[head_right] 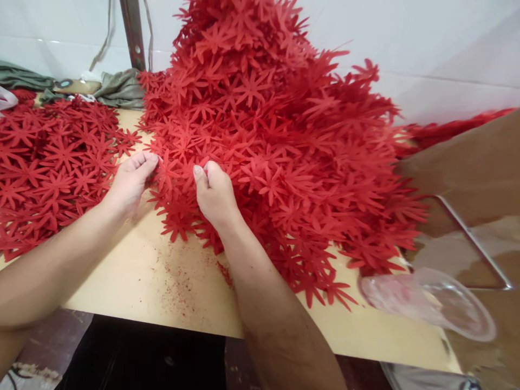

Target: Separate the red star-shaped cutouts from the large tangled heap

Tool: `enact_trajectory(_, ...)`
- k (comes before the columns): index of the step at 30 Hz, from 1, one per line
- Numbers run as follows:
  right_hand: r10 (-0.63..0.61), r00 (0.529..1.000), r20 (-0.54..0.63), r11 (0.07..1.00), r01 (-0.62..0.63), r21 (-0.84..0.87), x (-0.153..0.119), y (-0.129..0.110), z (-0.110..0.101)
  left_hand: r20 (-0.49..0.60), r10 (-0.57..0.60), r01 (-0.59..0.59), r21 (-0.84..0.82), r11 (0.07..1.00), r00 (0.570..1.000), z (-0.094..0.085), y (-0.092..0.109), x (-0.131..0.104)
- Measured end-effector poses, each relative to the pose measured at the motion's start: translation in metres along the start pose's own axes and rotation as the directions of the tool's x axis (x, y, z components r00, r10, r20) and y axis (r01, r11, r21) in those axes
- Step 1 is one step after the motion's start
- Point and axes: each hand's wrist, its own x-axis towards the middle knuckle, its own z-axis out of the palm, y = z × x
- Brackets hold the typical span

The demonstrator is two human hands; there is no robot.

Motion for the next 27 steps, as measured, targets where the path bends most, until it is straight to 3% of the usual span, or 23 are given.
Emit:
enact_trajectory(12, -0.013, 0.999, -0.041, 0.999, 0.015, 0.052, -0.001, -0.008, -0.003, 0.071, -0.015, 0.014, 0.018, 1.0, 0.997, 0.006, 0.003, -0.006)
enact_trajectory(16, -0.021, 0.999, -0.037, 0.998, 0.023, 0.057, -0.002, -0.011, -0.004, 0.185, -0.069, 0.078, -0.038, 0.996, 0.98, 0.009, 0.008, -0.01)
enact_trajectory(20, -0.005, 0.999, 0.045, 0.977, -0.004, 0.215, -0.003, -0.012, -0.001, 0.299, -0.125, 0.133, -0.004, 0.991, 0.946, 0.011, 0.006, -0.014)
enact_trajectory(27, -0.045, 0.984, 0.174, 0.96, -0.006, 0.28, -0.006, -0.022, 0.0, 0.233, -0.071, 0.066, 0.026, 0.997, 0.97, 0.014, 0.002, -0.014)
